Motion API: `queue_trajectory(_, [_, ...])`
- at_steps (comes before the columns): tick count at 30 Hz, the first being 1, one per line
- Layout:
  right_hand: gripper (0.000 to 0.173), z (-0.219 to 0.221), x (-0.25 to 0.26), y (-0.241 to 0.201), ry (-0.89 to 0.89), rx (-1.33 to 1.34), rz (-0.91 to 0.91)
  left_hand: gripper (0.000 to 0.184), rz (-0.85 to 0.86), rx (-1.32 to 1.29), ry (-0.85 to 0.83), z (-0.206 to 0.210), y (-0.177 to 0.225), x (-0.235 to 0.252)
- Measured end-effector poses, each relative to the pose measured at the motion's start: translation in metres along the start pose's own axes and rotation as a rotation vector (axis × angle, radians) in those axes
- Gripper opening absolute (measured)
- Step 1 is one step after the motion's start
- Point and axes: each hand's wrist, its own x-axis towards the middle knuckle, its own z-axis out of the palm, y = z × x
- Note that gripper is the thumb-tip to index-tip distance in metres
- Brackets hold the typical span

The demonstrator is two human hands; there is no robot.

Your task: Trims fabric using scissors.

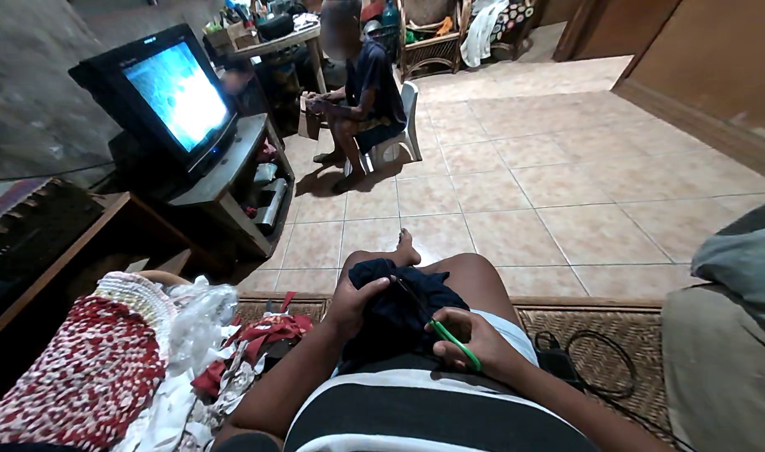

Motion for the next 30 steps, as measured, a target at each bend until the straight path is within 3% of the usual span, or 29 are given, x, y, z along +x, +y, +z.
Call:
queue_trajectory(5, [0.043, 0.000, 0.004, -0.003, -0.035, 0.001, 0.079, 0.031, -0.013, 0.063, 0.078, 0.004, -0.002, 0.000])
queue_trajectory(10, [0.044, 0.002, 0.006, 0.000, -0.019, 0.046, 0.046, 0.038, -0.016, 0.068, 0.038, 0.002, -0.009, -0.001])
queue_trajectory(21, [0.038, 0.007, 0.008, 0.001, 0.014, 0.115, -0.028, 0.031, 0.015, 0.137, -0.029, 0.009, -0.016, -0.007])
queue_trajectory(30, [0.038, 0.010, 0.008, 0.003, 0.095, 0.023, -0.047, 0.031, 0.071, 0.106, -0.051, 0.013, -0.021, -0.007])
